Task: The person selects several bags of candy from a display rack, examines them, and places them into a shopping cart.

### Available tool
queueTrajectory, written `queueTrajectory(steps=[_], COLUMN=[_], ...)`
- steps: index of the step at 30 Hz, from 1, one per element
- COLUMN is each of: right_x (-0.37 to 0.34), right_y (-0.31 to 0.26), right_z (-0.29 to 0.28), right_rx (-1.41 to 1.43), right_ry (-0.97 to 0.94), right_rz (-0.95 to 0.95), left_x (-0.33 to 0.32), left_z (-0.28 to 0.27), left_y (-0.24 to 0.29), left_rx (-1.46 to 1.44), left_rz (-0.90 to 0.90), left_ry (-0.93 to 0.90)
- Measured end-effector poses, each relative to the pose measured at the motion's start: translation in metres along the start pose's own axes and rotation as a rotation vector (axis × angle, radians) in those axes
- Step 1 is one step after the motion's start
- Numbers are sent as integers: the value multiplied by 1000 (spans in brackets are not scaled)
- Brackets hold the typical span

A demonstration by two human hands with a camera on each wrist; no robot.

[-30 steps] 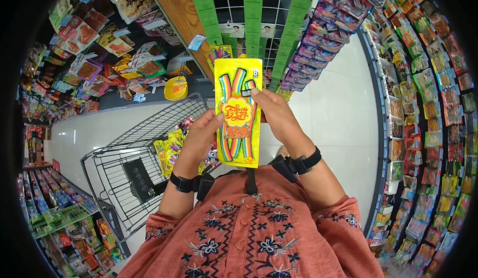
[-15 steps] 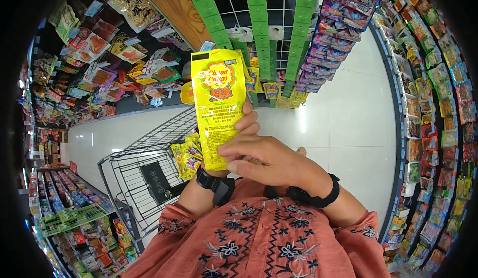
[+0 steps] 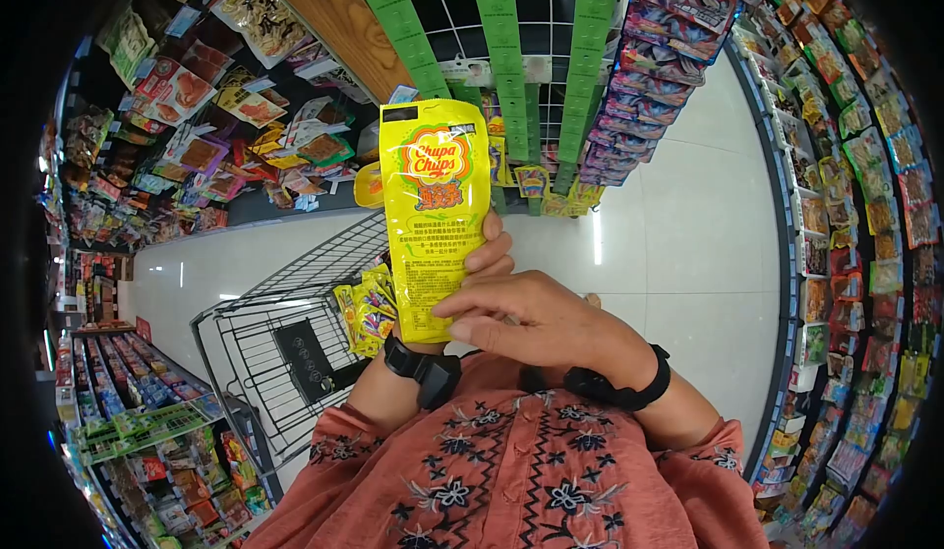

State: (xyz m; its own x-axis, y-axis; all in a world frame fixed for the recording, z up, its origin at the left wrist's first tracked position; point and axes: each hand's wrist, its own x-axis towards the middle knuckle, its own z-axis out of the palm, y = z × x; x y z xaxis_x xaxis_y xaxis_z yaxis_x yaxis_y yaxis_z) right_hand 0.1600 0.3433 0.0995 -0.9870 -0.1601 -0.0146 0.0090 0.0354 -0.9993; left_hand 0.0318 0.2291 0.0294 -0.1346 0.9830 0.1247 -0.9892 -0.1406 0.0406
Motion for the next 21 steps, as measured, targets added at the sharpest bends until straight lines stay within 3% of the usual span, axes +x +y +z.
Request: queueTrajectory(steps=[3, 6, 9, 15, 21], right_x=[-3, -9, -10, -21, -32], right_y=[-6, 4, -2, -6, -2], right_z=[-12, -15, -21, -46, -67], right_rx=[16, 274, 350, 227, 201], right_ry=[-44, 74, 179, 351, 471], right_rz=[38, 78, 18, 119, 78], left_x=[2, 6, 9, 20, 36], left_z=[12, 11, 8, 11, 10], left_y=[-4, -9, -14, -10, -19], left_rx=[16, 87, 142, 149, 140], left_rz=[18, 58, 92, 16, -32], left_ry=[46, 54, 108, 22, 12])
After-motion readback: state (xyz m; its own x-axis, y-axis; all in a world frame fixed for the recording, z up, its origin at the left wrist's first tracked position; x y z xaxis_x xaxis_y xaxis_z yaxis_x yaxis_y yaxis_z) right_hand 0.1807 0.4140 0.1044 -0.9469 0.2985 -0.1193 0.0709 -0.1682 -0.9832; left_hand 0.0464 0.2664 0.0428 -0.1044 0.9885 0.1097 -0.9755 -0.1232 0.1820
